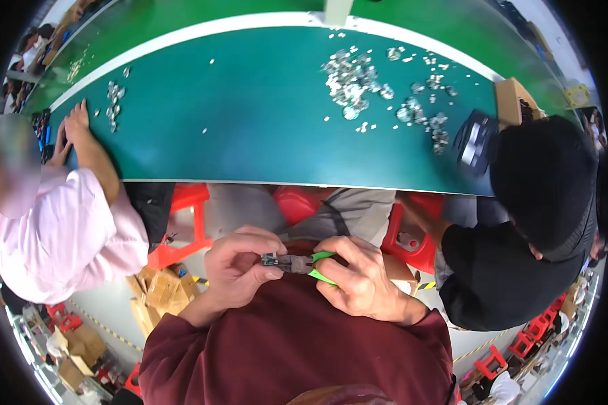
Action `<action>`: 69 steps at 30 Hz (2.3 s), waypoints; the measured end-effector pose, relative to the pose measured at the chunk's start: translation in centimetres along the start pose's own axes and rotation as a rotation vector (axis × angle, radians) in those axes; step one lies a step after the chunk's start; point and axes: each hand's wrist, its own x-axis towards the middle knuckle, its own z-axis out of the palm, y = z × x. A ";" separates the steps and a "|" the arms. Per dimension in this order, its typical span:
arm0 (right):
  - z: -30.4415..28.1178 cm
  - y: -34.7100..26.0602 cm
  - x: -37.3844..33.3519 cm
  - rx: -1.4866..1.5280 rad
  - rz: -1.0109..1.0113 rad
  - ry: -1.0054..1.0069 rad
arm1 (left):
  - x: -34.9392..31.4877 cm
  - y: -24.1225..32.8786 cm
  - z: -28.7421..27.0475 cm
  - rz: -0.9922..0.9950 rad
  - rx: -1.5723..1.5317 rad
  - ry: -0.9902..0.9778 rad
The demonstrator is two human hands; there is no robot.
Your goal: Trim excess leads or components using side cutters at an electronics assembly station.
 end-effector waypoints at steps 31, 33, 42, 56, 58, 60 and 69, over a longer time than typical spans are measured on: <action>1.6 0.0 -0.3 0.028 -0.021 -0.076 | -3.4 -0.2 -1.3 0.051 0.162 0.040; 1.6 -0.1 -0.3 0.001 -0.006 -0.108 | -3.1 -0.3 -1.1 0.071 0.163 0.042; 1.9 -0.1 -0.2 0.002 -0.048 -0.048 | -3.1 -0.1 -1.2 0.113 0.259 0.039; 2.1 -0.4 -0.1 -0.001 -0.041 -0.058 | -3.0 0.3 -1.6 0.179 0.293 -0.001; 2.2 -0.4 -0.1 0.001 -0.039 -0.058 | -3.0 0.3 -1.7 0.178 0.294 -0.002; 2.1 -0.4 0.1 0.029 -0.029 -0.067 | -3.1 0.3 -1.7 0.170 0.269 0.011; 0.8 -0.5 0.1 0.013 0.064 0.078 | -3.1 -0.7 -2.6 -0.055 -0.111 -0.107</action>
